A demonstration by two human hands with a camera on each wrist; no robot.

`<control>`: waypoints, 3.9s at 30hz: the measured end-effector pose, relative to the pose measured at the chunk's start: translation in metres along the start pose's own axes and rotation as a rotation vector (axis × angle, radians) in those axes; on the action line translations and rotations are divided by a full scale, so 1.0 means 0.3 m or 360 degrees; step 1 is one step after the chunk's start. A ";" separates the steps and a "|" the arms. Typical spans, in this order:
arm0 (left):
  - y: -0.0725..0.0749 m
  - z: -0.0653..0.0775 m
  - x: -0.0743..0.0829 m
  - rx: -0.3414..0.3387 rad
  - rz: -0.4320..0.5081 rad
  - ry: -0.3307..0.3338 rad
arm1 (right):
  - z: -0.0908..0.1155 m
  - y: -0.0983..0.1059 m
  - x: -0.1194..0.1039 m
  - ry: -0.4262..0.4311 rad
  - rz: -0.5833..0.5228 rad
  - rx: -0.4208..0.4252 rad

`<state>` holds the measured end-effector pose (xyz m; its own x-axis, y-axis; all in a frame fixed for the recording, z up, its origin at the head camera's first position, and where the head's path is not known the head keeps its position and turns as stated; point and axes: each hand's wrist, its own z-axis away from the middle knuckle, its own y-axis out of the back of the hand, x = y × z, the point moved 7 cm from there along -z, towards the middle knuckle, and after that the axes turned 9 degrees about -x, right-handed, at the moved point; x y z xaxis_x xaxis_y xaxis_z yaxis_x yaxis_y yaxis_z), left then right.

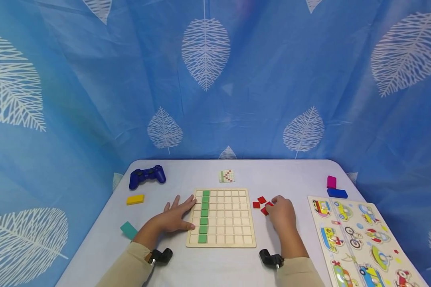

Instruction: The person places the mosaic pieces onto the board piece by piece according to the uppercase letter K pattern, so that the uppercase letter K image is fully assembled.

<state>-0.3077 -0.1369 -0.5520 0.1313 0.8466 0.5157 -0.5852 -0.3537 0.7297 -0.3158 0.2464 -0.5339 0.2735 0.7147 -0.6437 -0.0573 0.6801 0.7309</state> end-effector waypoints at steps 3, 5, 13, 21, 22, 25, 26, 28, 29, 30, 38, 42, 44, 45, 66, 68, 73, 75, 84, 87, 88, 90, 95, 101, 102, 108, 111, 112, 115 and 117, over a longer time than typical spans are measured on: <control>0.003 0.002 -0.001 0.0009 -0.0011 -0.0006 | -0.007 0.003 0.008 -0.0032 -0.0025 -0.0022; 0.003 0.004 -0.001 0.0013 -0.0010 -0.0007 | -0.012 0.002 0.012 -0.0049 -0.0043 -0.0047; -0.005 0.005 -0.002 0.0007 0.0020 -0.0020 | -0.012 -0.005 -0.033 0.0014 -0.0139 -0.0120; 0.006 0.007 -0.005 0.0007 -0.0016 -0.0015 | 0.032 -0.158 -0.290 0.0342 -0.0310 -0.0293; 0.006 0.006 -0.005 0.0006 -0.0014 -0.0015 | 0.040 -0.192 -0.318 0.0368 -0.0309 -0.0337; 0.004 0.005 -0.004 -0.0004 0.0003 -0.0024 | 0.059 -0.281 -0.378 0.0433 -0.0254 -0.0415; 0.003 0.005 -0.004 -0.0006 0.0006 -0.0026 | 0.064 -0.304 -0.392 0.0455 -0.0221 -0.0423; 0.001 0.003 -0.005 -0.0003 0.0004 -0.0034 | 0.071 -0.340 -0.413 0.0505 -0.0164 -0.0441; 0.000 0.003 -0.006 -0.0003 0.0002 -0.0034 | 0.075 -0.353 -0.422 0.0529 -0.0139 -0.0446; 0.000 0.002 -0.008 -0.0004 -0.0001 -0.0029 | 0.079 -0.364 -0.429 0.0552 -0.0113 -0.0454; 0.004 -0.002 0.002 -0.0007 -0.0012 -0.0037 | 0.092 -0.401 -0.450 0.0678 0.0043 -0.0497; 0.004 -0.001 0.001 -0.0003 -0.0012 -0.0039 | 0.095 -0.403 -0.450 0.0679 0.0093 -0.0497; 0.002 -0.002 -0.002 -0.0002 -0.0009 -0.0037 | 0.096 -0.404 -0.448 0.0674 0.0103 -0.0511; 0.002 -0.001 -0.002 0.0001 -0.0004 -0.0037 | 0.097 -0.404 -0.447 0.0673 0.0105 -0.0521; 0.000 0.001 -0.001 0.0004 0.0003 0.0003 | -0.096 -0.036 -0.091 -0.0124 0.0091 -0.0379; 0.000 0.004 0.000 0.0002 0.0007 0.0003 | -0.096 -0.032 -0.075 -0.0148 0.0065 -0.0391; -0.001 0.007 0.002 0.0011 0.0016 0.0004 | -0.090 -0.028 -0.060 -0.0186 0.0048 -0.0398; -0.003 0.007 0.003 0.0014 0.0022 0.0002 | -0.089 -0.031 -0.062 -0.0177 0.0055 -0.0417; 0.000 0.011 0.004 0.0024 0.0037 0.0007 | -0.060 -0.108 -0.206 0.0290 -0.0120 -0.0337; 0.000 0.011 0.005 0.0019 0.0035 0.0006 | -0.030 -0.184 -0.290 0.0456 -0.0153 -0.0395; 0.000 0.011 0.006 0.0017 0.0030 0.0003 | -0.021 -0.211 -0.315 0.0498 -0.0147 -0.0418; 0.001 0.010 0.006 0.0016 0.0020 -0.0001 | -0.004 -0.261 -0.358 0.0574 -0.0099 -0.0457; 0.006 0.010 0.006 0.0023 -0.0010 -0.0008 | 0.012 -0.330 -0.418 0.0659 0.0036 -0.0453; 0.003 0.015 0.008 0.0017 0.0006 -0.0020 | 0.010 -0.347 -0.424 0.0656 0.0186 -0.0488; 0.004 0.016 0.009 0.0019 0.0011 -0.0024 | 0.010 -0.346 -0.424 0.0658 0.0204 -0.0500; 0.009 0.015 0.010 0.0037 0.0017 -0.0034 | 0.012 -0.296 -0.405 0.0671 0.0157 -0.0497; 0.009 0.014 0.009 0.0037 0.0026 -0.0030 | -0.004 -0.224 -0.351 0.0615 0.0099 -0.0432; 0.008 0.014 0.008 0.0036 0.0028 -0.0029 | -0.011 -0.194 -0.325 0.0582 0.0109 -0.0397; 0.007 0.015 0.006 0.0034 0.0026 -0.0031 | -0.038 -0.108 -0.232 0.0421 0.0205 -0.0315; 0.004 0.015 0.004 0.0032 0.0020 -0.0032 | -0.052 -0.065 -0.171 0.0279 0.0270 -0.0316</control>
<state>-0.3046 -0.1382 -0.5484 0.1403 0.8341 0.5335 -0.5706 -0.3722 0.7320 -0.3437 0.1989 -0.5185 0.0751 0.8262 -0.5583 -0.2791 0.5550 0.7837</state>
